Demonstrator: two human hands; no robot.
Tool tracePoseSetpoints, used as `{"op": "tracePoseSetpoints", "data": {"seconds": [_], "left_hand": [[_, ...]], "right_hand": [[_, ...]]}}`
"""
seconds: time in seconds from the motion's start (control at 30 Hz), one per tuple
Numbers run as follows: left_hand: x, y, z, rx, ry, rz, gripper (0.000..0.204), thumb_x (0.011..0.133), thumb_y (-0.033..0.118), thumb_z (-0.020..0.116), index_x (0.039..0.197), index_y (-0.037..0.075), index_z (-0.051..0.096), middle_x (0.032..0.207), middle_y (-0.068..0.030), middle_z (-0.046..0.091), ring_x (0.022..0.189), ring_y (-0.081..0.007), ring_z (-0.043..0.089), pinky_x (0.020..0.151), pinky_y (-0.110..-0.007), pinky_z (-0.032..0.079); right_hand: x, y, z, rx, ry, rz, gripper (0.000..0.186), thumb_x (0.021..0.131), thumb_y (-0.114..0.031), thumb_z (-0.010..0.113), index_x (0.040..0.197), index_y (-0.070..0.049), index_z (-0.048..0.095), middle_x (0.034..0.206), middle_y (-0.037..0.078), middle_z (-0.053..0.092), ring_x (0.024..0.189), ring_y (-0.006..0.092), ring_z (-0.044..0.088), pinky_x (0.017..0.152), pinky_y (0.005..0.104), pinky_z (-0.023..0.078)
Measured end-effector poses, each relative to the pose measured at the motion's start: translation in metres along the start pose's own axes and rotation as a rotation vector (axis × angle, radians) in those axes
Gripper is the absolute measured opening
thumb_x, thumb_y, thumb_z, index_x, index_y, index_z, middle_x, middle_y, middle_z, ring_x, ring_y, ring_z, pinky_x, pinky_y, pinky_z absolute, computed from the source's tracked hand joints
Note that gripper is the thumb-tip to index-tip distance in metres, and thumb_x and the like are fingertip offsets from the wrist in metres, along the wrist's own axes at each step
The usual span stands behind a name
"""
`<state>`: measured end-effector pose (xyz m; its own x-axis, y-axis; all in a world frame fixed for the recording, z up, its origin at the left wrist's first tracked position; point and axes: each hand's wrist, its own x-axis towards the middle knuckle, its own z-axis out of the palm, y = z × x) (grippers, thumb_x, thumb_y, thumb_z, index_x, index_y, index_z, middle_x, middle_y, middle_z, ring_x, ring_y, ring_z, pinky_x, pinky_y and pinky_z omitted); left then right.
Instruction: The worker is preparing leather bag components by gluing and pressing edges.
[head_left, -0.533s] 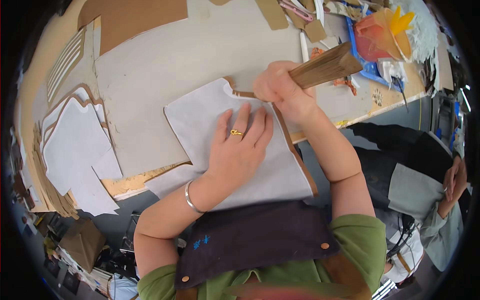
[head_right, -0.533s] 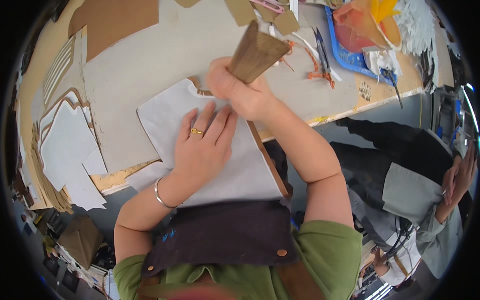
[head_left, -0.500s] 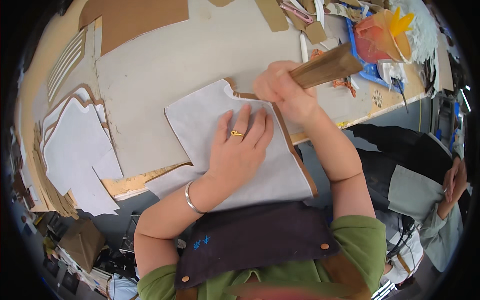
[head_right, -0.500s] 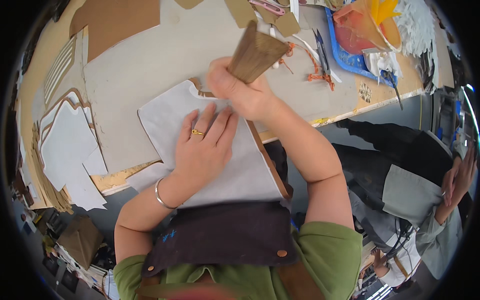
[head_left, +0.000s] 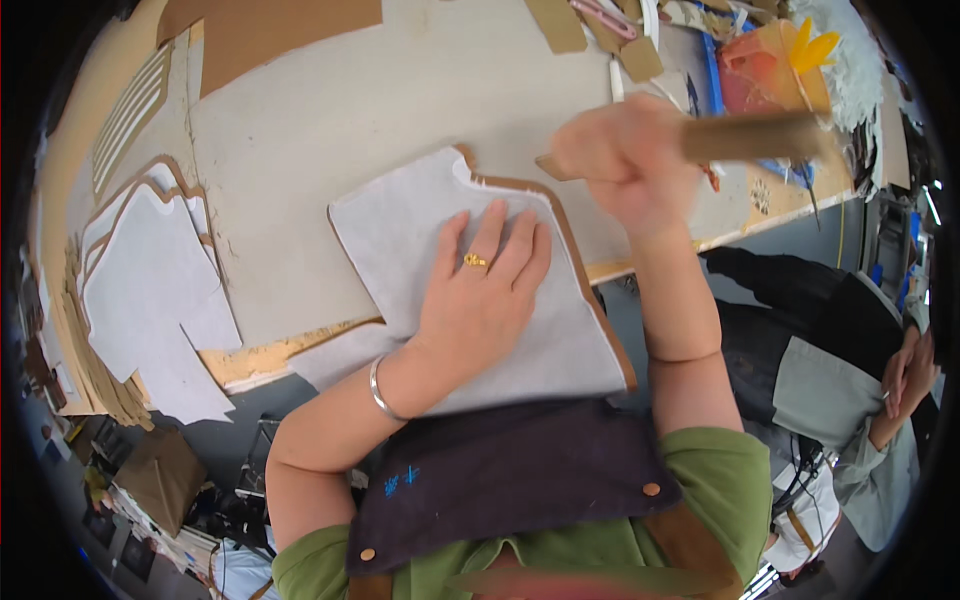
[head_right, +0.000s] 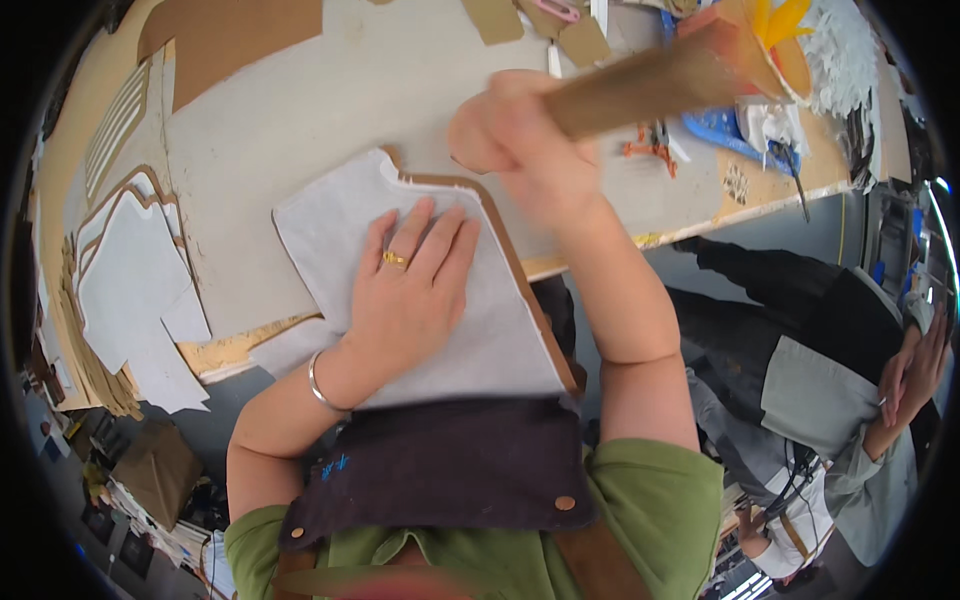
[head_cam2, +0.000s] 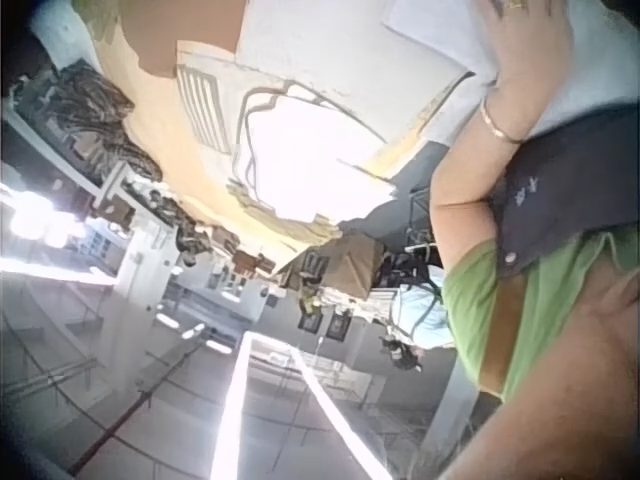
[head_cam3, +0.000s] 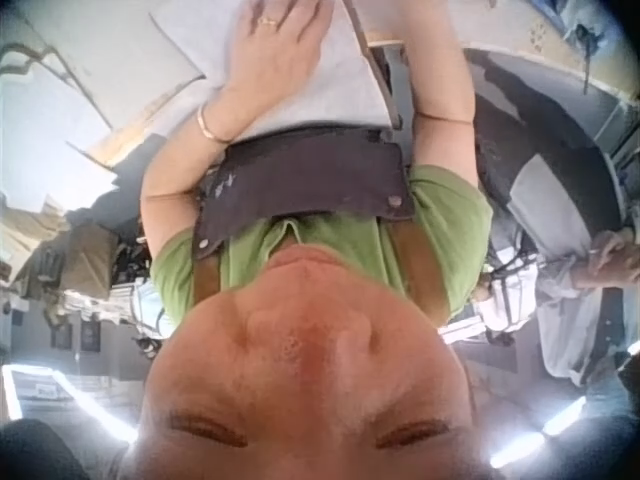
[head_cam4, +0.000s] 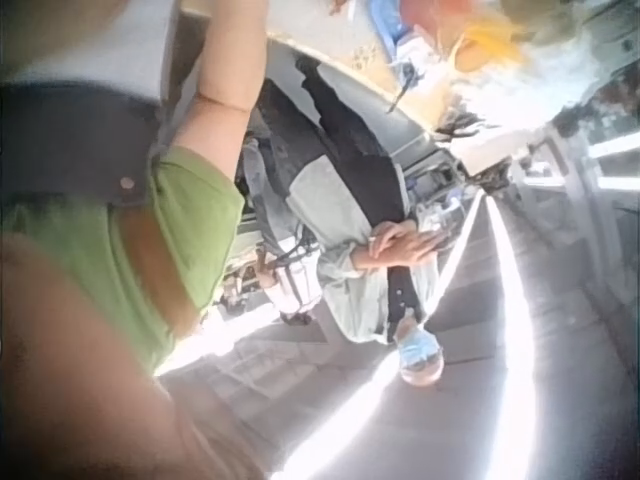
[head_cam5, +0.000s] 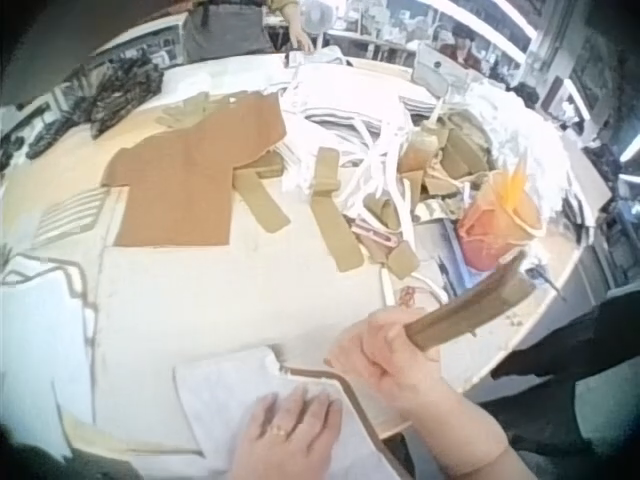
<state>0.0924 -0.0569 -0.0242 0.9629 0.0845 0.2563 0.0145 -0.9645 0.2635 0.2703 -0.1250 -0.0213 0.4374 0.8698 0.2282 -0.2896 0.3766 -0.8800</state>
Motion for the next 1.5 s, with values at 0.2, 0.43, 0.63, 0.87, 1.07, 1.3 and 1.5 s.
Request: {"op": "tracePoseSetpoints", "data": {"seconds": [0.2, 0.43, 0.63, 0.87, 1.07, 1.3, 1.5], "left_hand": [[-0.001, -0.003, 0.003, 0.0, 0.02, -0.004, 0.047, 0.077, 0.015, 0.064, 0.123, 0.007, 0.064, 0.129, -0.0063, 0.059, 0.125, -0.0265, 0.051, 0.104, -0.049, 0.04], [0.001, -0.003, 0.004, 0.011, 0.048, 0.012, 0.048, 0.076, 0.014, 0.064, 0.123, 0.006, 0.064, 0.128, -0.0067, 0.059, 0.126, -0.0265, 0.051, 0.104, -0.049, 0.039], [-0.001, 0.0, 0.002, -0.013, 0.049, 0.001, 0.047, 0.077, 0.014, 0.064, 0.123, 0.006, 0.064, 0.127, -0.0071, 0.059, 0.124, -0.0268, 0.052, 0.105, -0.049, 0.039], [-0.001, -0.002, 0.001, -0.007, 0.036, 0.001, 0.049, 0.077, 0.014, 0.064, 0.125, 0.007, 0.062, 0.128, -0.0072, 0.058, 0.124, -0.0266, 0.052, 0.105, -0.049, 0.039], [0.001, -0.003, -0.001, -0.028, 0.031, -0.007, 0.046, 0.081, 0.014, 0.064, 0.126, 0.007, 0.061, 0.128, -0.0076, 0.058, 0.125, -0.027, 0.052, 0.106, -0.048, 0.039], [-0.024, -0.018, -0.03, -0.311, -0.035, -0.141, 0.042, 0.076, 0.01, 0.074, 0.117, 0.009, 0.062, 0.127, -0.0062, 0.059, 0.123, -0.0276, 0.053, 0.104, -0.046, 0.041], [-0.043, -0.023, -0.051, -0.193, -0.014, -0.269, 0.043, 0.074, 0.013, 0.077, 0.115, 0.011, 0.064, 0.127, -0.0058, 0.059, 0.119, -0.0289, 0.055, 0.097, -0.044, 0.043]], "right_hand": [[-0.004, -0.021, 0.002, 0.042, 0.039, -0.223, 0.042, 0.105, -0.031, 0.047, 0.071, -0.01, 0.033, 0.059, -0.002, 0.034, 0.054, 0.0102, 0.028, 0.051, 0.0287, 0.024], [-0.032, 0.007, 0.023, -0.313, 0.431, -0.21, 0.04, 0.107, -0.027, 0.043, 0.072, -0.01, 0.032, 0.059, -0.001, 0.035, 0.055, 0.0098, 0.028, 0.052, 0.0297, 0.024], [-0.039, -0.005, 0.026, -0.29, 0.32, -0.077, 0.042, 0.105, -0.034, 0.048, 0.073, -0.009, 0.035, 0.062, -0.002, 0.033, 0.058, 0.0119, 0.03, 0.052, 0.0297, 0.025], [-0.009, 0.001, 0.003, -0.046, 0.02, -0.071, 0.039, 0.103, -0.033, 0.052, 0.077, -0.006, 0.044, 0.063, -0.001, 0.039, 0.06, 0.0107, 0.037, 0.056, 0.0279, 0.032], [0.002, 0.007, -0.001, -0.083, 0.039, 0.005, 0.04, 0.103, -0.03, 0.051, 0.071, -0.011, 0.034, 0.059, -0.002, 0.032, 0.053, 0.0127, 0.028, 0.051, 0.0315, 0.022], [0.001, -0.014, 0.005, -0.023, -0.063, -0.255, 0.045, 0.106, -0.035, 0.045, 0.069, -0.011, 0.032, 0.057, -0.002, 0.031, 0.052, 0.0113, 0.025, 0.049, 0.0306, 0.02], [-0.008, -0.006, 0.005, -0.02, 0.027, -0.208, 0.043, 0.106, -0.034, 0.044, 0.071, -0.012, 0.031, 0.058, -0.002, 0.029, 0.052, 0.0109, 0.024, 0.05, 0.0309, 0.02]]}}
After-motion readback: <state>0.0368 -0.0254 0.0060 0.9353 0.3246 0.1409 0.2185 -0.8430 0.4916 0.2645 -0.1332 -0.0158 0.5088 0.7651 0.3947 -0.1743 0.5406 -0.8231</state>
